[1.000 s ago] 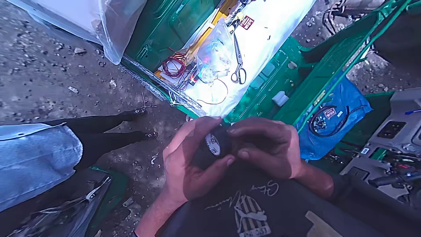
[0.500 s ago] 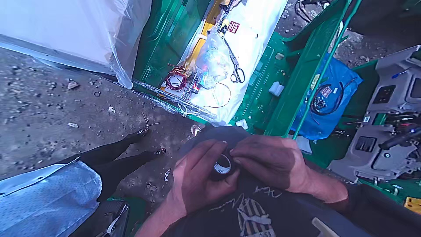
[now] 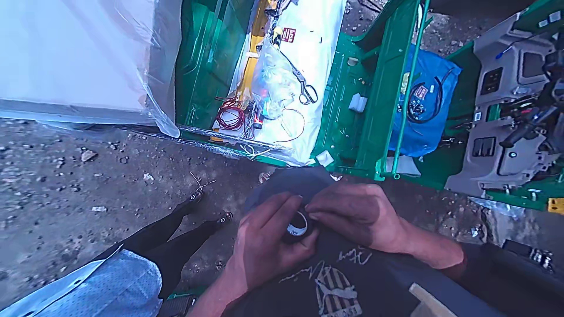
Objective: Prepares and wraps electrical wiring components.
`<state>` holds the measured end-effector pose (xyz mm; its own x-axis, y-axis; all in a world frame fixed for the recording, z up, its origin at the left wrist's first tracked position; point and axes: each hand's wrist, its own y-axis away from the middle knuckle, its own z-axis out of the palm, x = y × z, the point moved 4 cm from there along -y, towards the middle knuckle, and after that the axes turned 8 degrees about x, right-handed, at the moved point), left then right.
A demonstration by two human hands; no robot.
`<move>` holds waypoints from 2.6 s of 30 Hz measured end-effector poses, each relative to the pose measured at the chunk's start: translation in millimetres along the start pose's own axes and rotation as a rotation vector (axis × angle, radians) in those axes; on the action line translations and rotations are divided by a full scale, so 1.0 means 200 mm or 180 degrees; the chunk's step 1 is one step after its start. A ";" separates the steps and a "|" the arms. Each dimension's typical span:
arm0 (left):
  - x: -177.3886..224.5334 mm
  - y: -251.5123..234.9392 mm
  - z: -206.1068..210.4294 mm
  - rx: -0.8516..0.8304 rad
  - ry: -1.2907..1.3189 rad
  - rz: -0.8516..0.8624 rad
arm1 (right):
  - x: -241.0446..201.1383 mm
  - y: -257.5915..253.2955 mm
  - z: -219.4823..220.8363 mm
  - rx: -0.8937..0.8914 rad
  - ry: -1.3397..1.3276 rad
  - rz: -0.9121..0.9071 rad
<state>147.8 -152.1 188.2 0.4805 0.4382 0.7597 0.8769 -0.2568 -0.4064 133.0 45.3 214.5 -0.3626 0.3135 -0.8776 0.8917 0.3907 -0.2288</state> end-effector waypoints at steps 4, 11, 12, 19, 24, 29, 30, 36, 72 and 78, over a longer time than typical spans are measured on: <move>-0.01 0.02 -0.03 -0.0097 -0.0023 0.0074 | -0.02 0.03 0.06 0.0192 -0.0007 0.0006; 0.00 0.06 -0.07 -0.0141 -0.0060 0.0300 | -0.06 0.07 0.13 0.0429 0.0135 0.0033; 0.00 0.06 -0.07 -0.0160 -0.0048 0.0328 | -0.06 0.07 0.14 0.0473 0.0183 0.0007; -0.02 0.04 -0.10 0.0089 0.0107 0.0092 | -0.04 0.06 0.11 0.0291 -0.0435 0.0179; -0.02 0.04 -0.07 -0.0309 0.0014 0.0267 | 0.00 0.05 0.09 0.0442 -0.0808 0.0183; -0.05 0.01 -0.05 -0.0740 0.0063 0.0317 | -0.01 0.08 0.08 0.0428 -0.0555 -0.0110; -0.05 0.01 -0.04 -0.0790 0.0066 0.0309 | -0.02 0.09 0.08 0.0487 -0.0454 -0.0167; -0.05 -0.02 0.03 -0.1130 0.0182 0.0271 | -0.04 0.19 0.09 0.0830 -0.0063 -0.0284; 0.00 -0.17 0.30 -0.0304 0.0775 -0.0343 | 0.22 0.09 -0.21 0.0710 -0.0561 0.0677; 0.01 -0.18 0.29 -0.0001 0.0717 -0.0477 | 0.21 0.00 -0.26 0.0286 -0.0541 0.0338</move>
<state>118.0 -91.9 175.2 0.3293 0.2686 0.9052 0.9379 -0.2037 -0.2807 104.0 103.2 200.4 -0.2210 0.1954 -0.9555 0.9458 0.2820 -0.1611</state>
